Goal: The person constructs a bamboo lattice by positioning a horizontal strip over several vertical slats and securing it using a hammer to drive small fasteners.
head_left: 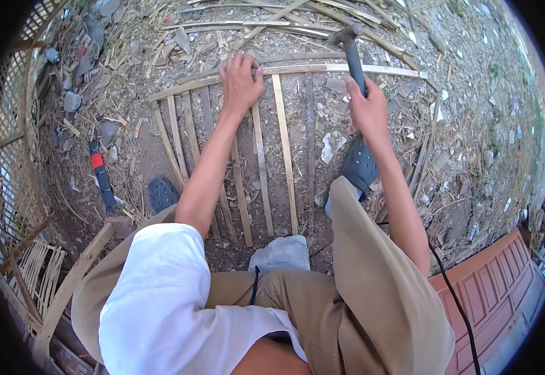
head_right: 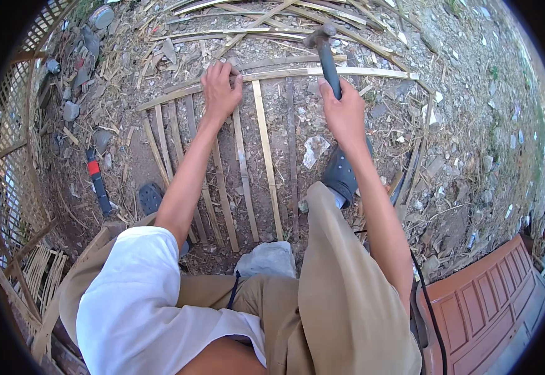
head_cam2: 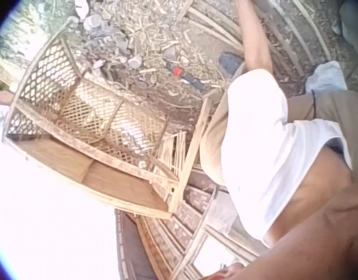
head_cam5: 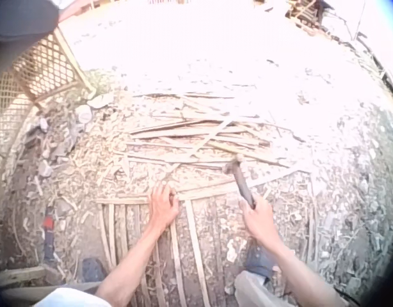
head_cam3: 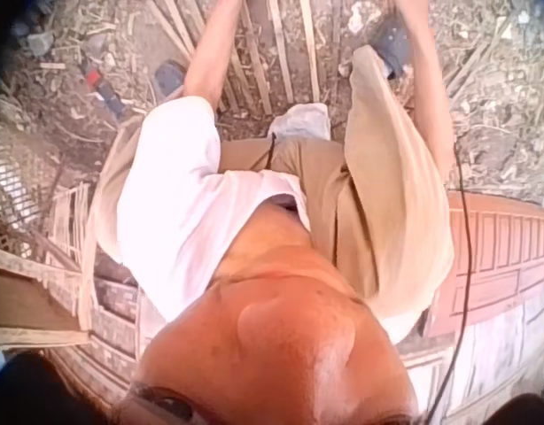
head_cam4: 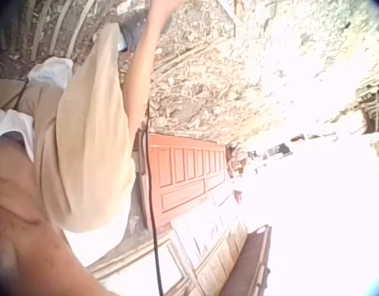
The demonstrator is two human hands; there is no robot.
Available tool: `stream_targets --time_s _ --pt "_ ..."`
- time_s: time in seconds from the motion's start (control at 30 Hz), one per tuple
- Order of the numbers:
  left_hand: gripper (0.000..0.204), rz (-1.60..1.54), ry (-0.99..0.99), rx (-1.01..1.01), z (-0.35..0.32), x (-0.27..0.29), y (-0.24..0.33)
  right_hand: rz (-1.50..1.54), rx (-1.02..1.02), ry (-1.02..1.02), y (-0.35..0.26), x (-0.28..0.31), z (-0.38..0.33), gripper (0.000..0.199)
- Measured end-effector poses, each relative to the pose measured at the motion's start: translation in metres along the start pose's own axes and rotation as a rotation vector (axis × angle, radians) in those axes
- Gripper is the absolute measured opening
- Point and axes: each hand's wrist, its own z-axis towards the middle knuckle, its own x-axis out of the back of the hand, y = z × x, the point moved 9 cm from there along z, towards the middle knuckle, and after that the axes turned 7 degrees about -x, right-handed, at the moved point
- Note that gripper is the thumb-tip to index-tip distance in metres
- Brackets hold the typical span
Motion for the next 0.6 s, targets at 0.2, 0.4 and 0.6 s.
stream_targets --time_s 0.2,0.4,0.6 --pt "0.017 -0.27 -0.007 -0.1 0.024 -0.025 0.06 0.644 -0.339 -0.242 -0.05 0.002 0.07 0.027" --pt "0.012 -0.367 -0.117 -0.063 0.039 -0.057 0.073 0.334 -0.141 -0.149 -0.06 0.008 0.068 0.025" --pt "0.018 -0.437 -0.099 -0.153 0.042 -0.062 0.075 -0.028 0.112 0.123 0.039 -0.026 0.013 0.042"
